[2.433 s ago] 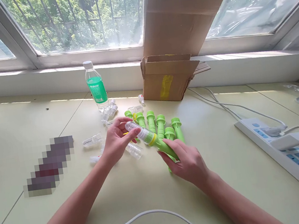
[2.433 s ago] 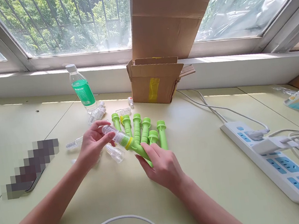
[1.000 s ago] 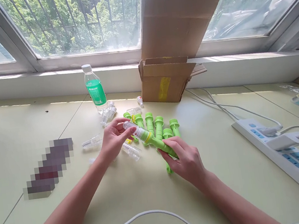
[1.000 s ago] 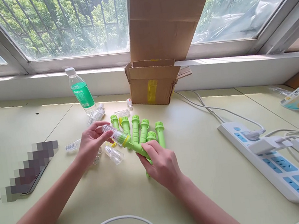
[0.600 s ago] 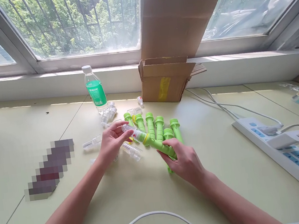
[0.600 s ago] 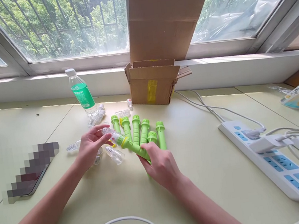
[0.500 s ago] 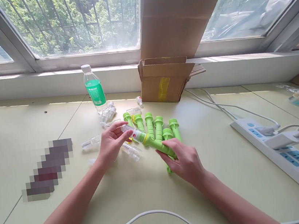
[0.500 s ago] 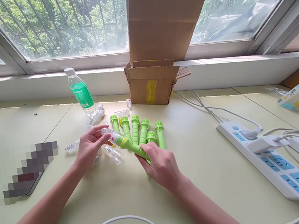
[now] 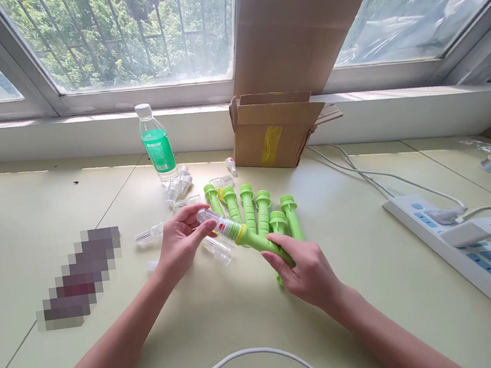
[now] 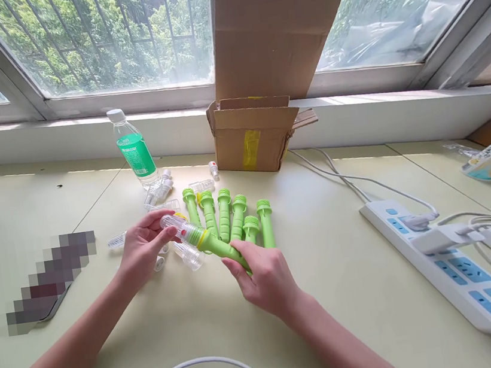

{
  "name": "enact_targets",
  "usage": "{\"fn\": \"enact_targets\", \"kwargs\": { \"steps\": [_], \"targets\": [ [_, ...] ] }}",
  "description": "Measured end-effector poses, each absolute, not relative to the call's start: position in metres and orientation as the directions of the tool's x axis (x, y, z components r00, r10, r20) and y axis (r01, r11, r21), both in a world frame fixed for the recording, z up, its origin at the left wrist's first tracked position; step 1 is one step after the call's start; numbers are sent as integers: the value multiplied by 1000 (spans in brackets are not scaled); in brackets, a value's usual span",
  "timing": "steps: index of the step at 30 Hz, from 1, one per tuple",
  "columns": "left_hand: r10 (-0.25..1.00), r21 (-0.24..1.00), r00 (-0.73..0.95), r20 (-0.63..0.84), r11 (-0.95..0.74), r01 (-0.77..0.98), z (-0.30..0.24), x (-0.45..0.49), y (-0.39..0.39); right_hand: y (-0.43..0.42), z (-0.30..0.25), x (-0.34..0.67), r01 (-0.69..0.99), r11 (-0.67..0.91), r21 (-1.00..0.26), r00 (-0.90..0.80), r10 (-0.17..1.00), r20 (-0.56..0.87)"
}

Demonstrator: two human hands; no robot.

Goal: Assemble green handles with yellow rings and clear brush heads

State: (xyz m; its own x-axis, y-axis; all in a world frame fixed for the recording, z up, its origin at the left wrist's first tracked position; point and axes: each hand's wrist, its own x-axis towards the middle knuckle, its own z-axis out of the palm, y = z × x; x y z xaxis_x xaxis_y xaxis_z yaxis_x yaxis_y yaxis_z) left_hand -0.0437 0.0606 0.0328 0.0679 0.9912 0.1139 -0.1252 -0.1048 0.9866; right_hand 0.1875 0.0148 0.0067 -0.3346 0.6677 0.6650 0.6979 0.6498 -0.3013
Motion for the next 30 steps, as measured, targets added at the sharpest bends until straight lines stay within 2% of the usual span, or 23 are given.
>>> {"fn": "enact_targets", "kwargs": {
  "steps": [3, 6, 14, 18, 21, 27, 30],
  "targets": [
    [990, 987, 94, 106, -93, -133, 33, -45, 60, 11, 13, 184, 669, 619, -411, -307, 734, 606],
    [987, 986, 118, 110, -94, -140, 34, -47, 59, 9, 15, 183, 653, 617, -440, -286, 739, 610],
    [980, 984, 137, 145, -129, -121, 31, -50, 57, 11, 10, 186, 710, 669, -221, -306, 575, 759],
    [990, 995, 104, 92, -87, -52, 30, -50, 57, 12, 9, 185, 732, 668, -137, -334, 526, 782],
    [994, 995, 77, 81, -76, -61, 31, -49, 58, 12, 9, 186, 724, 677, -129, -345, 518, 782],
    [995, 994, 72, 72, -66, -88, 33, -48, 57, 8, 11, 184, 662, 716, -221, -357, 562, 746],
    [994, 993, 72, 86, -80, -86, 34, -48, 56, 7, 11, 183, 684, 703, -193, -336, 539, 772]
  ]
}}
